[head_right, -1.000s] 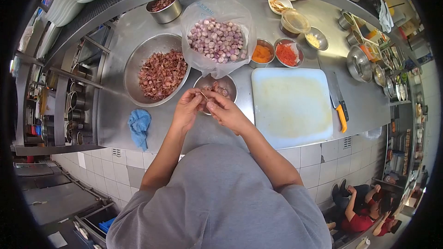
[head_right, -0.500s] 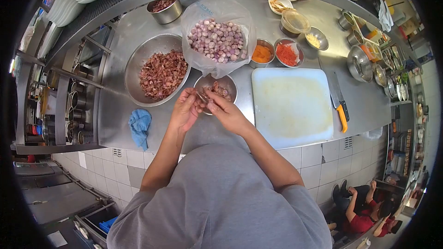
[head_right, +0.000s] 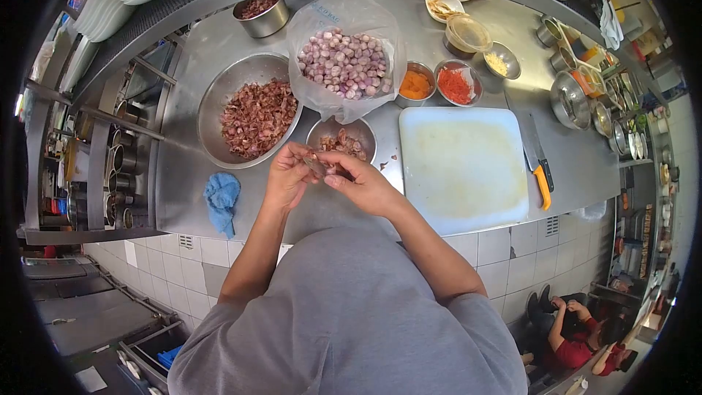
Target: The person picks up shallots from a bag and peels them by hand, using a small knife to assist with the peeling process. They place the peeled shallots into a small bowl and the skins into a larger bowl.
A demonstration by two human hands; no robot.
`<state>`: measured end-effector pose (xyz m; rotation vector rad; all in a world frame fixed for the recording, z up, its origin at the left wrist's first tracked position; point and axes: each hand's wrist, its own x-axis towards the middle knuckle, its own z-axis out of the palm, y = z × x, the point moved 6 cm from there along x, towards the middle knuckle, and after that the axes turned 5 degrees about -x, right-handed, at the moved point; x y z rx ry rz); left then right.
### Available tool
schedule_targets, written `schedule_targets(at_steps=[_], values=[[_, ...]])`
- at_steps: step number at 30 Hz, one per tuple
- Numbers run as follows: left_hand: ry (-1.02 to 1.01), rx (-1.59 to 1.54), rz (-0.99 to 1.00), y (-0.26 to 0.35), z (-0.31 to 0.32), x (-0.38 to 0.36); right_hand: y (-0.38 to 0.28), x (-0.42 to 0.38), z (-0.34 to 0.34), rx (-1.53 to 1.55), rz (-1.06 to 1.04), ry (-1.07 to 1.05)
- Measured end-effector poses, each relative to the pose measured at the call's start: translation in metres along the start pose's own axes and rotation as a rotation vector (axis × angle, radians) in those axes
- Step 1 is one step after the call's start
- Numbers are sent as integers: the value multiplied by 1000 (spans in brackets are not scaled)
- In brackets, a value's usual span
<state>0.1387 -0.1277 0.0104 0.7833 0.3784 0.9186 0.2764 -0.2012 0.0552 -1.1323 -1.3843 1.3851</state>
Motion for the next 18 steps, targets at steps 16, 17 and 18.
schedule_targets(at_steps=[16, 17, 18], values=[[141, 25, -99, -10, -2, 4, 40, 12, 0, 640, 272, 174], [159, -37, -119, -11, -3, 3, 43, 12, -1, 660, 276, 183], [176, -99, -140, -12, -3, 3, 42, 13, -1, 659, 278, 181]])
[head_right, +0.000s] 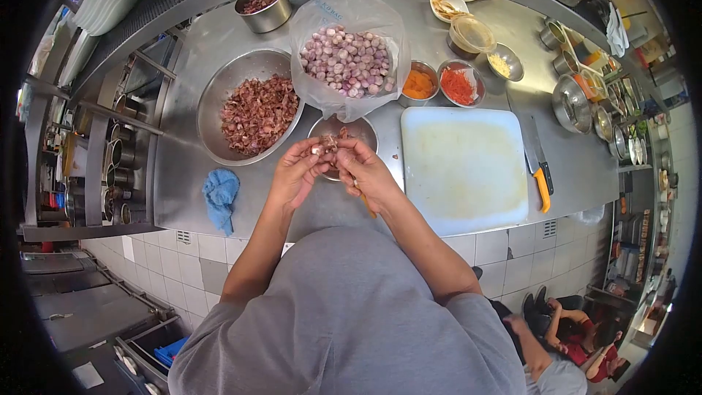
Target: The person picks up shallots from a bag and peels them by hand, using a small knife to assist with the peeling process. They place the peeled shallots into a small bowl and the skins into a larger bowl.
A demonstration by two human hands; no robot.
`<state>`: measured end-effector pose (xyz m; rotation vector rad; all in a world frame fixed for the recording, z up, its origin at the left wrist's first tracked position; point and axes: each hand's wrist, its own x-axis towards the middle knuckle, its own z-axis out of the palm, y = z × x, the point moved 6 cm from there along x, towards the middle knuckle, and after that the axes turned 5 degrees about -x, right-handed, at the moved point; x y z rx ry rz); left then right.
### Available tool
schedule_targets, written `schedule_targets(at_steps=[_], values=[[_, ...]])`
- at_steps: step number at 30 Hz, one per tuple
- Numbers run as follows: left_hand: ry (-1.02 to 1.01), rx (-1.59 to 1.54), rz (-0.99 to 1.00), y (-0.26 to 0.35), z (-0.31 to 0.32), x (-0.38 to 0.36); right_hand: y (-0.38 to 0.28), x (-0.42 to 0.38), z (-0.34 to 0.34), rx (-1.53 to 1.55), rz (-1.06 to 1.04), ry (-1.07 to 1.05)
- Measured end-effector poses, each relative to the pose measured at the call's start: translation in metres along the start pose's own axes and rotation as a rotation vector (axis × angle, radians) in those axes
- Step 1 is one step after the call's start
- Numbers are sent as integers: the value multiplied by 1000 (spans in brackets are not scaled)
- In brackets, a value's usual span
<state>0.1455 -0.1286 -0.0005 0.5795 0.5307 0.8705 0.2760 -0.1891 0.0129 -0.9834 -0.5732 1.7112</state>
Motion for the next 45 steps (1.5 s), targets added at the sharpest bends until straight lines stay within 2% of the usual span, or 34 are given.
schedule_targets(at_steps=[3, 5, 11, 15, 17, 18, 20, 21, 23, 26, 30, 33, 36, 38, 41, 45], values=[[6, -42, 42, -2, -5, 1, -4, 0, -6, -111, -4, 101], [2, -31, 61, -3, -10, 3, -8, -2, -5, -333, -48, 57], [-88, -2, 118, -3, -12, 6, -18, -9, 19, -514, -109, -73], [-98, -10, 143, -6, -15, 6, -7, -3, 12, -445, -106, -77], [-97, -26, 131, -7, -13, 5, 1, 4, 3, -460, -239, -84], [-96, -42, 122, -7, -13, 5, -4, 1, 8, -460, -240, -84], [-92, -25, 103, -6, -13, 5, -16, -7, 12, -494, -138, 51], [-88, -8, 82, -6, -11, 5, -16, -6, 10, -495, -138, 50], [-80, -15, 57, -5, -9, 4, -6, -3, -1, -257, -16, 34], [-42, -40, 28, -6, -9, 4, -3, 2, -9, -226, -9, 115], [14, -85, 31, -6, -10, 6, -3, 6, -14, -225, 3, 120], [5, -57, 41, -7, -13, 11, -9, 2, -9, -294, -11, 189], [58, 19, 82, -9, -20, 14, -6, 1, -4, -455, -5, 117], [54, 62, 120, -11, -23, 18, -9, 3, 3, -613, -167, 36], [51, 136, 147, -7, -16, 15, -4, 9, -1, -652, -259, -9], [52, 139, 144, -4, -8, 13, -7, 6, 0, -613, -252, 19]])
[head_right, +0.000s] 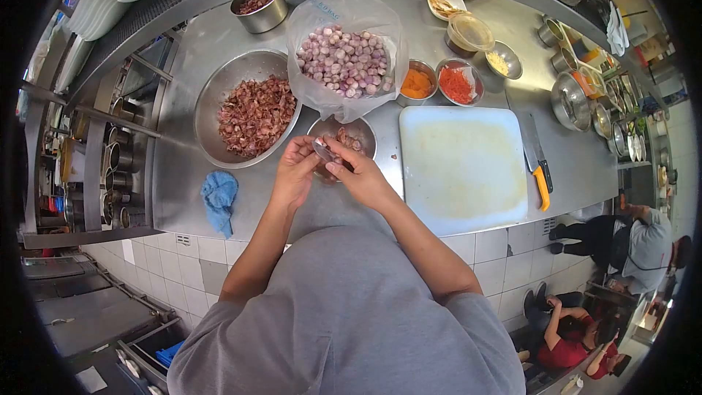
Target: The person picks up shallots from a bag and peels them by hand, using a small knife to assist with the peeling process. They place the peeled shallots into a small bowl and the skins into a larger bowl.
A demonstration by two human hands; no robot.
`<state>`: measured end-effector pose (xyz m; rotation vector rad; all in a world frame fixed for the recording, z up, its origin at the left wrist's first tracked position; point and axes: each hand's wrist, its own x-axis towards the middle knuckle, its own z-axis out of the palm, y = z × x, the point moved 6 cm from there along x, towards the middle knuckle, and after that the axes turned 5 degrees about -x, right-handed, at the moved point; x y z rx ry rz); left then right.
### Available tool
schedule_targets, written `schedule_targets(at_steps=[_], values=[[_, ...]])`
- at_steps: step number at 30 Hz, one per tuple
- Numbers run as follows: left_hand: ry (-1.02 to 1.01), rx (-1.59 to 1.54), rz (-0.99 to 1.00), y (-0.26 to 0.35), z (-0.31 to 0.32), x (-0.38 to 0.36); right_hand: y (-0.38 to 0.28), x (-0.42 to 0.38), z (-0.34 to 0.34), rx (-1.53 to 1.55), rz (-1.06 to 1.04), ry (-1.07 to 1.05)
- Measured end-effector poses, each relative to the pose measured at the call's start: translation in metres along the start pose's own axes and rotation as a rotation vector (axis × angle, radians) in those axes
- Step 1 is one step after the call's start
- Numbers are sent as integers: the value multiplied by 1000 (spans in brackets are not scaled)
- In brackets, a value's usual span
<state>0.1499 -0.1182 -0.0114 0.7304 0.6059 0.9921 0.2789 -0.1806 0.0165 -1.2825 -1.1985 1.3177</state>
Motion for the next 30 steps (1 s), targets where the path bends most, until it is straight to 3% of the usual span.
schedule_targets(at_steps=[3, 6, 9, 11, 14, 18, 20, 21, 23, 27, 30], values=[[-3, -117, -37, -3, -8, 1, -4, 1, -2, -128, -108, 28], [-26, -62, -11, -2, -10, 1, 1, 0, -4, -128, -65, 17], [-47, -43, -7, -3, -14, 2, -5, 1, -6, -214, -188, 41], [-21, -50, -29, 5, -2, 0, -1, -5, -4, 171, 294, 0], [19, -73, -77, 0, -7, 1, 25, -1, -5, 368, 350, 15], [66, -99, -96, -4, -12, 2, 22, -2, -6, 262, 431, 38], [67, -70, -67, -5, -15, 2, 0, -1, -4, 3, 190, 54], [66, -40, -40, -5, -16, 2, 8, 0, -3, 3, 191, 54], [55, 14, -13, -5, -16, 1, 17, 6, 3, 47, -52, -16], [12, 85, 35, 0, -12, -1, 5, 4, 1, -56, -11, -40], [-10, 82, 23, -2, -14, -1, 3, 4, -2, -186, -119, 0]])
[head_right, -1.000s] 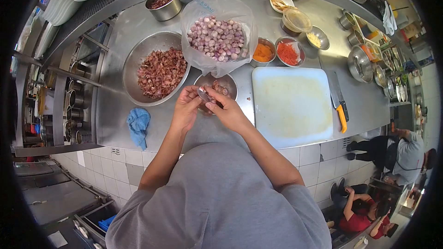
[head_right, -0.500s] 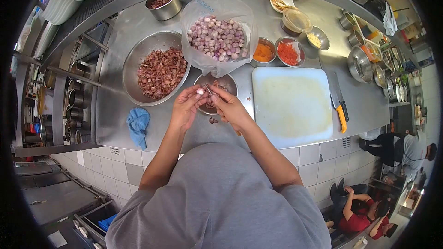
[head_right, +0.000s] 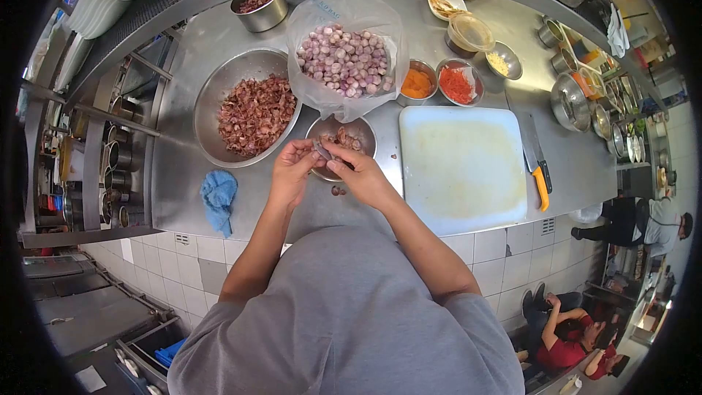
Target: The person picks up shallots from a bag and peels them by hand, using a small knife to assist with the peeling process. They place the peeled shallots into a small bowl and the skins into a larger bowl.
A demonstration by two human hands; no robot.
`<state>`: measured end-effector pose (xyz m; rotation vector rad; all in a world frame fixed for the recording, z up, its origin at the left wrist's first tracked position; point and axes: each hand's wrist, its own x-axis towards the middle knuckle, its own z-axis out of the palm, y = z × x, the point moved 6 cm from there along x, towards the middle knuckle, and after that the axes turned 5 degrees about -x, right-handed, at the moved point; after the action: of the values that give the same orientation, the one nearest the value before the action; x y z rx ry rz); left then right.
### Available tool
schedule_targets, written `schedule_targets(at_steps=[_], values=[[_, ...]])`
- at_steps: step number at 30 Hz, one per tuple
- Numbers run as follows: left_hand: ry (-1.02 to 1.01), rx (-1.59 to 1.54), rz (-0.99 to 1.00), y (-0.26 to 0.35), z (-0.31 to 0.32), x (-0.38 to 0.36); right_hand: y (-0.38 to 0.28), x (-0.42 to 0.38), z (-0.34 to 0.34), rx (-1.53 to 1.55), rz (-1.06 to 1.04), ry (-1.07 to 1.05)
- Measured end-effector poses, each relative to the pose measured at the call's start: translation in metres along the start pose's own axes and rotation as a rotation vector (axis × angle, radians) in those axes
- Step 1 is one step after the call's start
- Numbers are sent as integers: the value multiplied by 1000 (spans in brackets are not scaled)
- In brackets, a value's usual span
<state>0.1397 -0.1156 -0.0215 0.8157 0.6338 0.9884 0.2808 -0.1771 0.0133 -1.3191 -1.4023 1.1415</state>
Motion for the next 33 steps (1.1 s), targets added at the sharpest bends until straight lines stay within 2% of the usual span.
schedule_targets(at_steps=[2, 3, 5, 6, 8, 9, 11, 17, 21, 23, 27, 30, 33], values=[[0, -49, -30, 0, 0, -1, -8, -3, -1, 192, 234, 16], [-2, -100, -64, -1, 2, -1, -5, -4, -3, 193, 234, 16], [-4, -167, -91, -2, 5, -1, 14, -8, 0, 552, 454, -62], [-4, -233, -118, -2, 7, -2, 9, -7, 0, 553, 454, -63], [34, -266, -122, -3, 7, -3, 5, -11, -3, 339, 630, -39], [71, -299, -126, -4, 6, -3, 5, -12, 0, 338, 630, -38], [63, -316, -122, -6, 6, -1, -12, -6, 2, 308, 261, -15], [-3, -353, -120, -6, 11, -2, -10, -2, -1, 137, 187, -43], [-44, -352, -131, -5, 16, -3, -17, -4, -3, 185, 252, -49], [-42, -356, -120, -7, 12, -2, -22, -7, 1, 400, 363, -52], [-67, -330, -100, -8, 12, 0, -21, -5, 0, 292, 247, -22], [-74, -321, -95, -5, 15, -2, -18, -4, -4, 236, 258, -45], [-79, -346, -119, -5, 15, -2, -1, -7, -1, 404, 377, -63]])
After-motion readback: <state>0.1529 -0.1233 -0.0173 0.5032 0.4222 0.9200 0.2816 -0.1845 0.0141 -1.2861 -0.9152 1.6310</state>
